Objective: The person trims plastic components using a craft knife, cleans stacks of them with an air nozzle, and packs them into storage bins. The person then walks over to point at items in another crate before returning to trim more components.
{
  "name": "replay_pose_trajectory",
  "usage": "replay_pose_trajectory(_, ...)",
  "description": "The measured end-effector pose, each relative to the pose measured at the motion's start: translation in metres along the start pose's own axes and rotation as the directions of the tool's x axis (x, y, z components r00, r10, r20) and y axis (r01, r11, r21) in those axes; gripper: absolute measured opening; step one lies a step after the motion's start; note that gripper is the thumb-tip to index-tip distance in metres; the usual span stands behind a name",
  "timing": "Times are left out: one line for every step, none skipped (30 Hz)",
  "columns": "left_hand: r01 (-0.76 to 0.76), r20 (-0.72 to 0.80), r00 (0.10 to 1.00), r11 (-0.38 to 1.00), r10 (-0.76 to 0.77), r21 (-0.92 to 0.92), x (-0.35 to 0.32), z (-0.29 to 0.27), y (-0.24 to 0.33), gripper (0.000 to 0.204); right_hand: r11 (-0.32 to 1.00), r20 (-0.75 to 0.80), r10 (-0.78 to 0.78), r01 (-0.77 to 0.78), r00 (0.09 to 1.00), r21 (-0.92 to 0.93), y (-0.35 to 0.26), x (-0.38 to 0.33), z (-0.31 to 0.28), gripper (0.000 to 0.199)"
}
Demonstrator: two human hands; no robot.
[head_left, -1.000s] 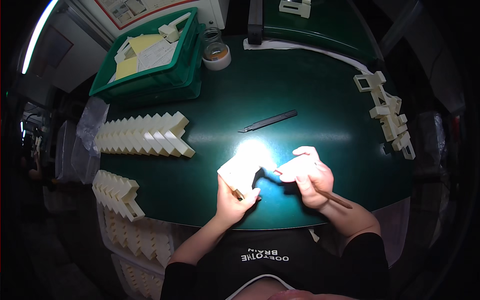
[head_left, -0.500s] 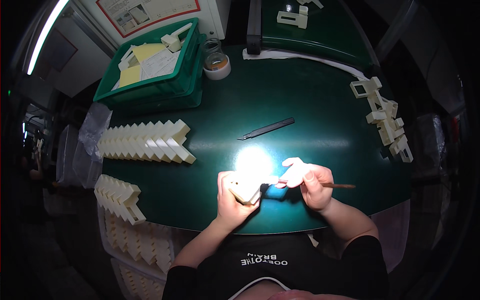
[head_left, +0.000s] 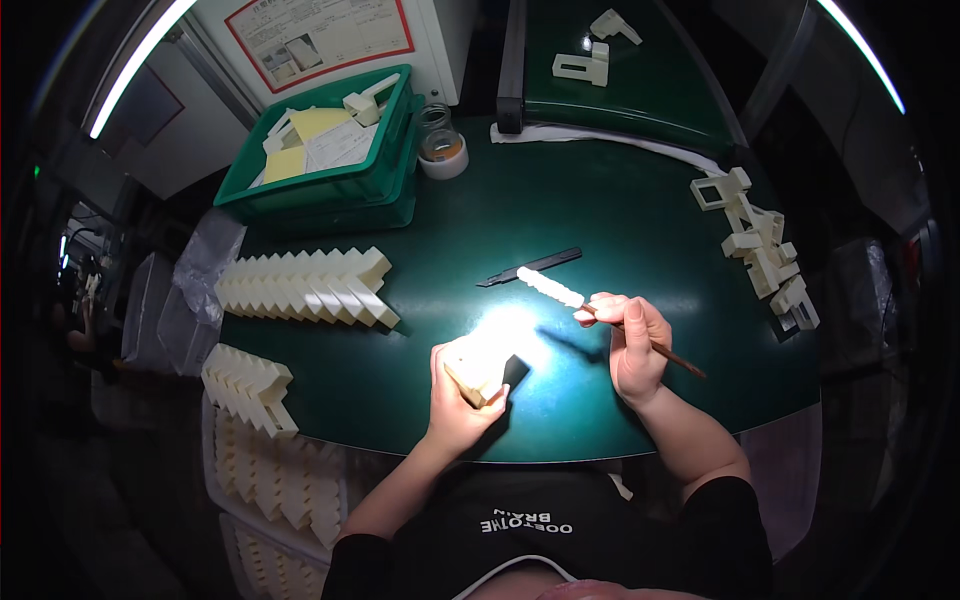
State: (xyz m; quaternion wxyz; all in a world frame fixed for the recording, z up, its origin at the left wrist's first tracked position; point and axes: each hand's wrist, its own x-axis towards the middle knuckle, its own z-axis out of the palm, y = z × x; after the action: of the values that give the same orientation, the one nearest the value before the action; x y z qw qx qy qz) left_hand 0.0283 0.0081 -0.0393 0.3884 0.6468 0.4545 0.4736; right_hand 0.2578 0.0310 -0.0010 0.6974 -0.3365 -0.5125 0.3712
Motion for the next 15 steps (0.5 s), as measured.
replay_pose_trajectory(0.001,-0.014,1.0,1.0,0.0,0.004,-0.001,-0.008,0.004,0.076,0.996,-0.005,0.075,-0.074,0.997,0.04,0.0,-0.002,0.002,0.036)
replay_pose_trajectory(0.07,0.071,0.995,0.997,-0.069,-0.011,0.0,-0.019,0.008,0.082,0.996,0.012,0.077,-0.078,0.997,0.048,0.002,-0.003,0.002,0.036)
replay_pose_trajectory(0.146,0.152,0.978,0.989,-0.142,-0.017,-0.001,-0.033,0.017,0.087,0.984,0.058,0.164,-0.167,0.985,0.06,0.004,-0.005,0.0,0.034)
replay_pose_trajectory(0.077,0.156,0.982,0.982,-0.104,0.17,-0.002,-0.047,0.028,0.081,0.964,0.116,0.248,-0.257,0.962,0.072,0.009,-0.004,-0.001,0.031)
replay_pose_trajectory(0.093,0.123,0.985,0.978,-0.117,0.187,-0.004,-0.056,0.032,0.081,0.963,0.116,0.26,-0.267,0.959,0.049,0.012,-0.005,-0.003,0.03)
replay_pose_trajectory(0.016,0.128,0.989,0.909,-0.075,0.416,-0.007,-0.066,0.037,0.069,0.966,0.114,0.256,-0.256,0.96,-0.017,0.013,-0.005,-0.004,0.032)
replay_pose_trajectory(-0.052,0.143,0.989,0.783,-0.047,0.62,-0.01,-0.076,0.043,0.058,0.966,0.114,0.252,-0.244,0.961,-0.083,0.014,-0.006,-0.005,0.034)
replay_pose_trajectory(-0.039,0.042,0.999,0.714,0.014,0.699,-0.013,-0.078,0.052,0.038,0.964,0.125,0.26,-0.251,0.957,-0.084,0.011,-0.005,-0.003,0.034)
replay_pose_trajectory(-0.011,0.011,1.0,0.7,0.004,0.714,-0.022,-0.088,0.048,0.038,0.963,0.128,0.266,-0.256,0.955,-0.086,0.007,-0.004,-0.003,0.034)
replay_pose_trajectory(0.166,-0.04,0.985,0.836,-0.17,0.523,-0.032,-0.1,0.037,0.031,0.956,0.127,0.291,-0.283,0.948,-0.078,0.008,-0.005,-0.001,0.033)
replay_pose_trajectory(0.336,-0.05,0.94,0.896,-0.337,0.289,-0.043,-0.112,0.025,0.024,0.952,0.146,0.304,-0.293,0.941,-0.092,0.008,-0.005,0.001,0.032)
replay_pose_trajectory(0.311,-0.072,0.947,0.95,-0.312,-0.023,-0.049,-0.116,0.02,0.017,0.953,0.163,0.301,-0.288,0.94,-0.095,0.011,-0.006,0.001,0.032)
replay_pose_trajectory(0.488,-0.045,0.837,0.781,-0.545,-0.39,-0.063,-0.125,0.024,0.018,0.954,0.179,0.297,-0.283,0.938,-0.099,0.013,-0.007,0.002,0.032)
replay_pose_trajectory(0.489,-0.132,0.805,0.772,-0.579,-0.406,-0.075,-0.138,0.024,0.018,0.953,0.186,0.302,-0.292,0.935,-0.079,0.017,-0.008,0.003,0.033)
replay_pose_trajectory(0.493,-0.202,0.767,0.761,-0.609,-0.421,-0.086,-0.148,0.022,0.019,0.953,0.191,0.303,-0.293,0.934,-0.08,0.019,-0.01,0.001,0.033)
